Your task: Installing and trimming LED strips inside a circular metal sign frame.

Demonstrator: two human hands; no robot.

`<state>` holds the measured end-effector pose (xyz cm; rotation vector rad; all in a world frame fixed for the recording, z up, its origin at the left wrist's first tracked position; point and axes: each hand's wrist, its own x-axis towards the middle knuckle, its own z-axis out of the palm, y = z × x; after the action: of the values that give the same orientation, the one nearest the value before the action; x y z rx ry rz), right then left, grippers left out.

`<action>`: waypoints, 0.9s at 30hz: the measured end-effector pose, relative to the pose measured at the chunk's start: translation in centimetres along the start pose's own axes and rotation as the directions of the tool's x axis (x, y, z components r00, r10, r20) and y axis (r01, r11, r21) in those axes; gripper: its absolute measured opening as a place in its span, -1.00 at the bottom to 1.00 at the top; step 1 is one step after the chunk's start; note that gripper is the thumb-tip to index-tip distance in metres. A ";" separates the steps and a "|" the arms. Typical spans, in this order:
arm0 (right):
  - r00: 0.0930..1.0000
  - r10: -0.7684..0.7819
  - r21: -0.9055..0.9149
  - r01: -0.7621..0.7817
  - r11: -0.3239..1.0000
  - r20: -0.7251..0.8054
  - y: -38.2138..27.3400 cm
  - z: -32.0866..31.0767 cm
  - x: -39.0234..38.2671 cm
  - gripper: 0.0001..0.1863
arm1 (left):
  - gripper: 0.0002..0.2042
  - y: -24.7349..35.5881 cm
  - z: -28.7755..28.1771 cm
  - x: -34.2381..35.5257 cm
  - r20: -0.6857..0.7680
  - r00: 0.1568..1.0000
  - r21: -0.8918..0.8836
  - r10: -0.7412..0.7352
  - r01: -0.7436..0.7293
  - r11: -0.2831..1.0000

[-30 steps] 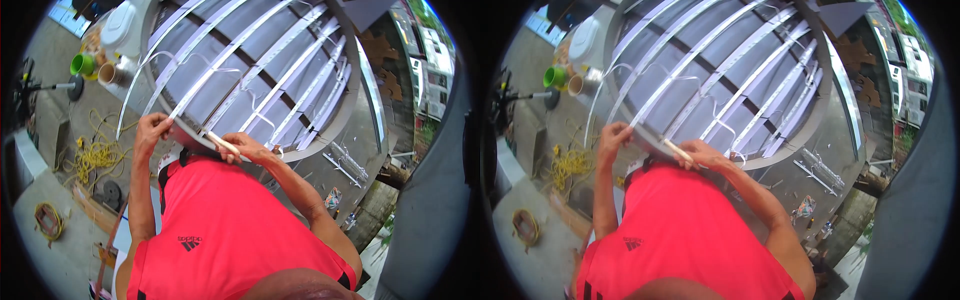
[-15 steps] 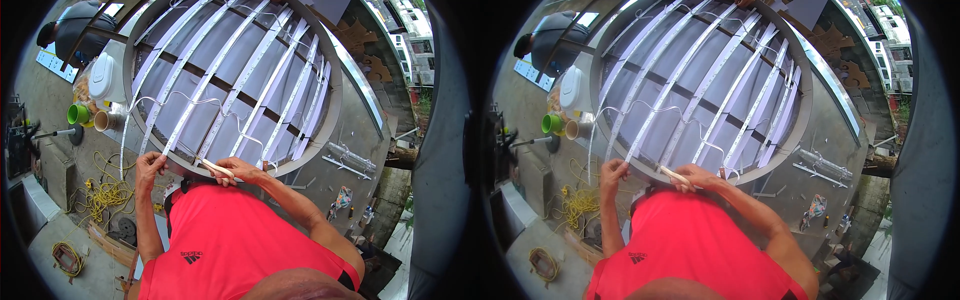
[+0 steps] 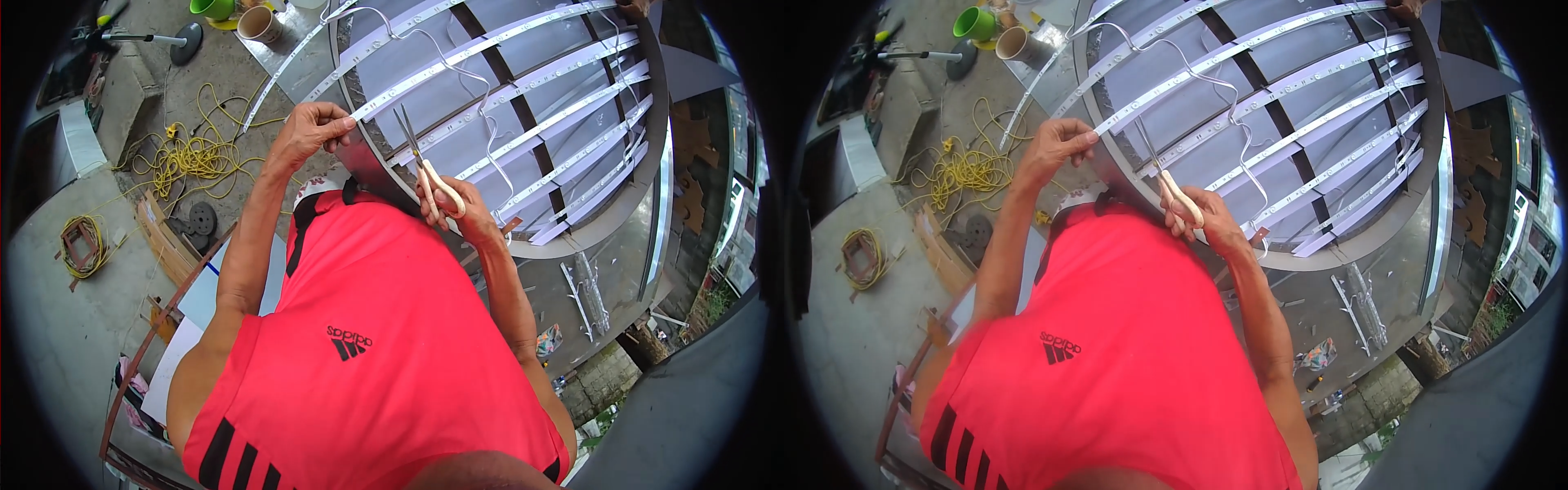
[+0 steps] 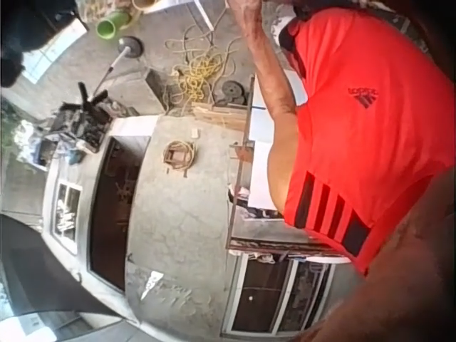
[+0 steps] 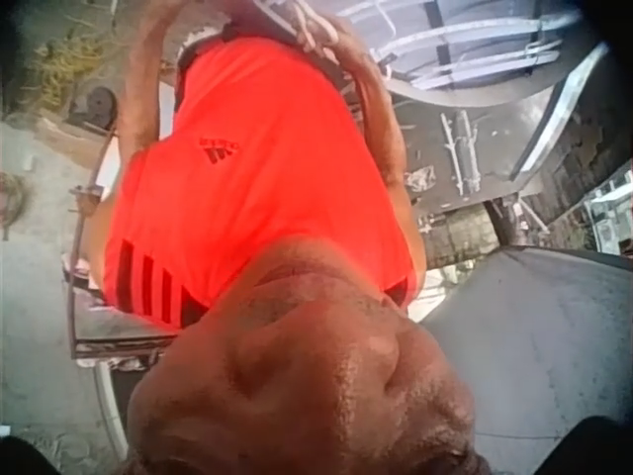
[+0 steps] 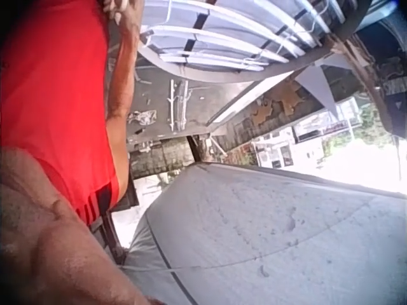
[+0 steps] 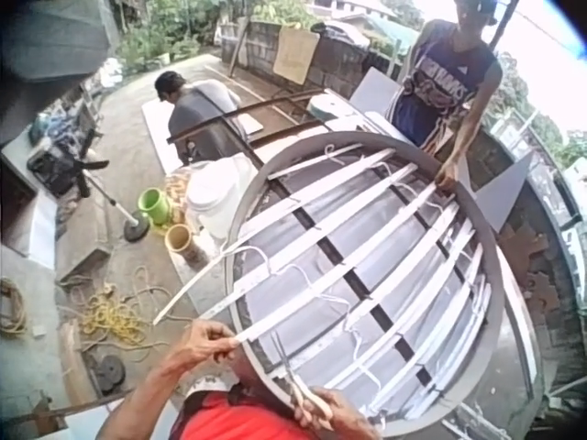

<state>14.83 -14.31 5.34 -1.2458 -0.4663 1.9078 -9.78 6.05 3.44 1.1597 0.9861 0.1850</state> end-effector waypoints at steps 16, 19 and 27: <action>0.998 -0.029 -0.029 0.027 0.999 -0.060 0.1 -0.2 0.1 -0.43 | -0.75 0.1 0.1 0.0 -0.004 1.000 0.001 0.009 -0.009 1.000; 0.997 0.001 -0.014 -0.002 1.000 -0.072 0.4 -0.3 0.2 -0.43 | -0.75 0.1 0.0 0.1 -0.006 1.000 0.006 0.003 -0.003 1.000; 0.999 0.022 -0.002 -0.022 1.000 -0.033 0.7 -0.8 0.1 -0.44 | -0.76 0.1 0.3 0.3 -0.018 0.999 0.026 0.035 -0.035 0.999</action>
<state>15.21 -14.74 4.43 -1.2870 -0.4389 1.9025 -9.39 6.06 3.40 1.2008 0.9869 0.2117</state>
